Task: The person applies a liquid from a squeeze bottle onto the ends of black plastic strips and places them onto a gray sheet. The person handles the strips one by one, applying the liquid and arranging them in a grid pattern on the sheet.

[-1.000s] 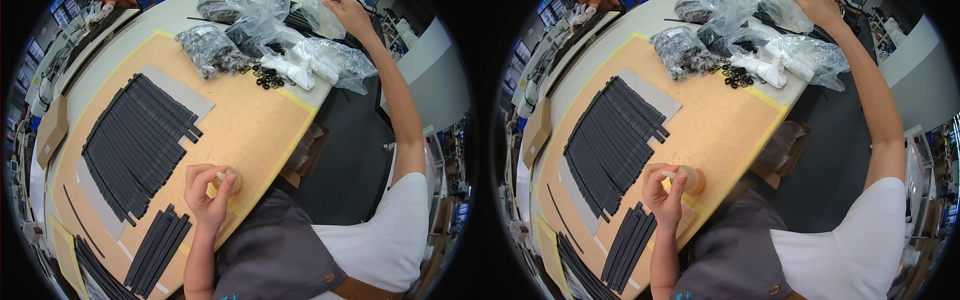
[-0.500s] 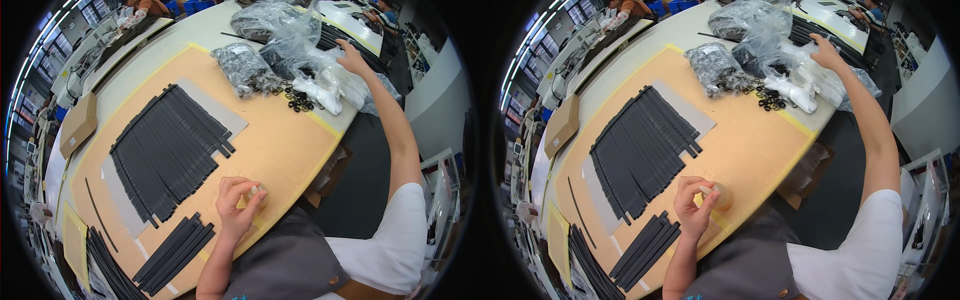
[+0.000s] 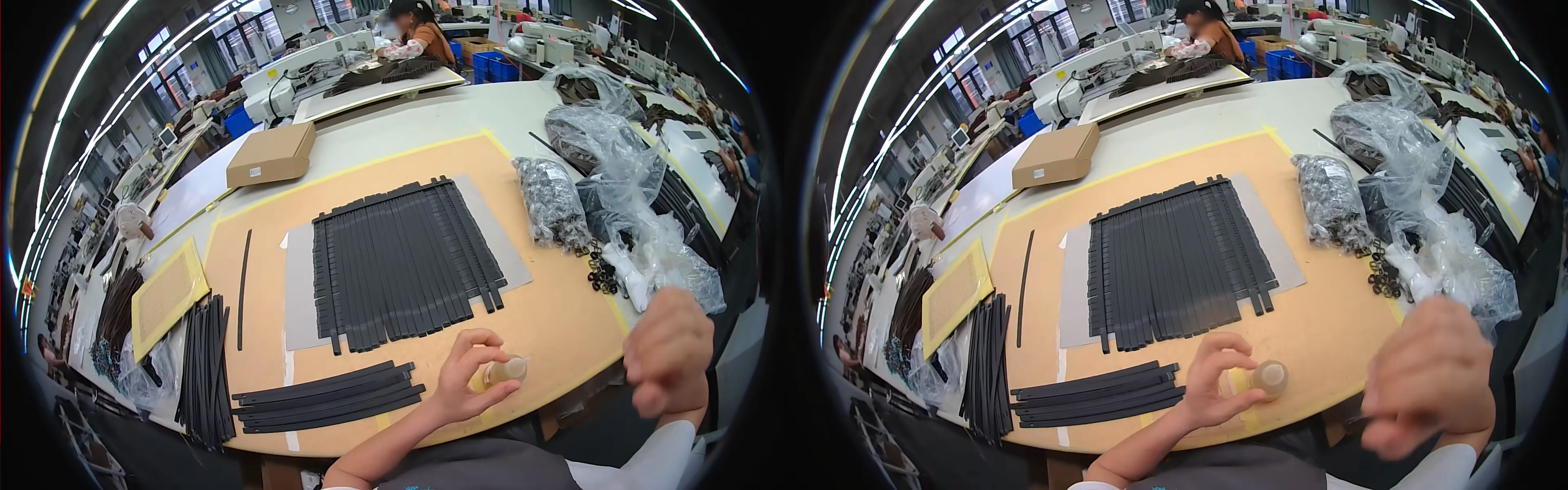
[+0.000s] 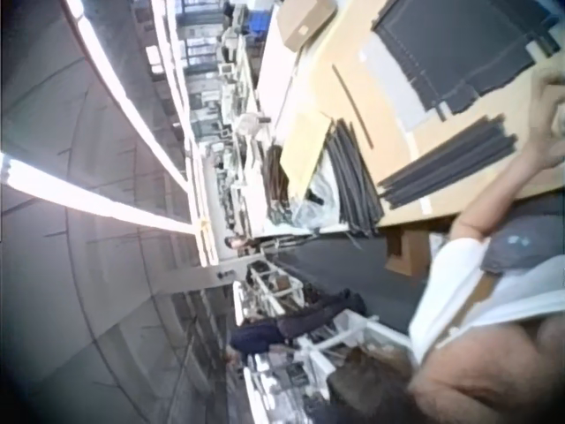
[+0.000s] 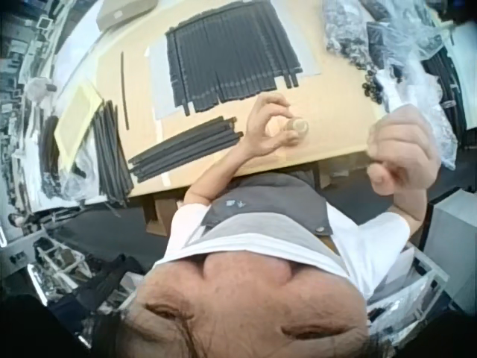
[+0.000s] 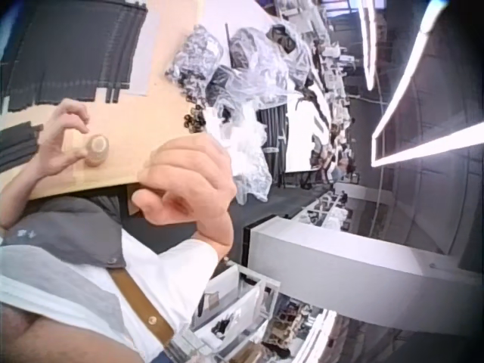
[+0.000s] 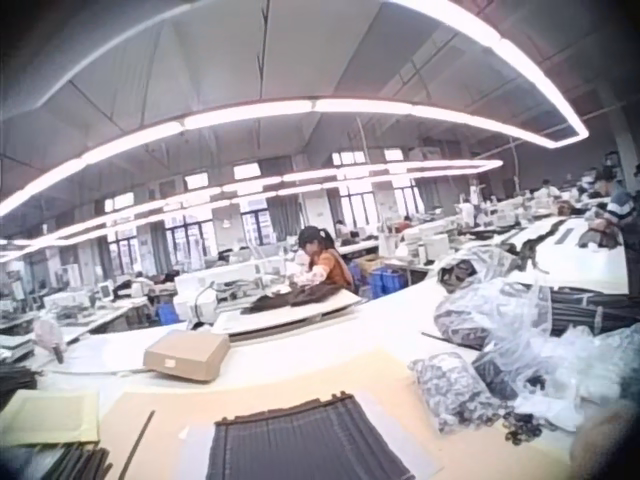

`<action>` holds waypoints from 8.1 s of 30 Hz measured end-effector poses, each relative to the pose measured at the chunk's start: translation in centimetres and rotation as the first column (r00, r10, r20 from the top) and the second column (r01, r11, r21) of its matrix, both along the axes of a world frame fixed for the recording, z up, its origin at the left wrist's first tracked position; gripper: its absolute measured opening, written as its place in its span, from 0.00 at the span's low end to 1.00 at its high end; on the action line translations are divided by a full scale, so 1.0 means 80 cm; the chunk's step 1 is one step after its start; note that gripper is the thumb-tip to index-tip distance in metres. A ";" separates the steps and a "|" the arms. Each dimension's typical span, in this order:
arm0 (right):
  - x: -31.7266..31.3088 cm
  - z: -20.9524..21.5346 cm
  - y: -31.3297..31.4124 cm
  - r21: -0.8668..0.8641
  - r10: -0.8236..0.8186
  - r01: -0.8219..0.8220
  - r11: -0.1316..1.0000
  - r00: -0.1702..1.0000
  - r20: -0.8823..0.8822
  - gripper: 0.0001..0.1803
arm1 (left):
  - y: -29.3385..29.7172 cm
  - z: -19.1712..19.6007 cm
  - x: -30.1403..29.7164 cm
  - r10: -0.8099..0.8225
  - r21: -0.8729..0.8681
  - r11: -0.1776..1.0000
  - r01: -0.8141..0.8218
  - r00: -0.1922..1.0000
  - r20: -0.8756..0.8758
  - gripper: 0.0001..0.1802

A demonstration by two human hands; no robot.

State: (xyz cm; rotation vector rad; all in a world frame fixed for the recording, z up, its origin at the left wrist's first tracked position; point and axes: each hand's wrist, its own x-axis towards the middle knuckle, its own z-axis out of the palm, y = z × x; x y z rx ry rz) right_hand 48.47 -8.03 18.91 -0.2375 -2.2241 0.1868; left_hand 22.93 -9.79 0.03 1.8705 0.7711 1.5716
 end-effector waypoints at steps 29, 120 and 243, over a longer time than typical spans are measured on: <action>-0.042 0.049 -0.068 0.026 0.421 -0.422 0.906 0.906 0.028 0.02 | -0.123 0.208 -0.084 0.064 0.723 0.684 -0.092 0.996 0.067 0.13; -0.148 -0.018 -0.093 0.007 0.485 -0.827 0.563 0.323 -0.813 0.09 | -0.114 -0.002 -0.001 -0.672 0.398 0.739 0.544 0.640 0.372 0.07; -0.162 -0.296 0.086 -0.755 -0.329 -0.532 0.384 0.685 -0.650 0.43 | -0.067 -0.098 0.047 -0.589 -0.445 0.756 0.479 0.795 -0.146 0.07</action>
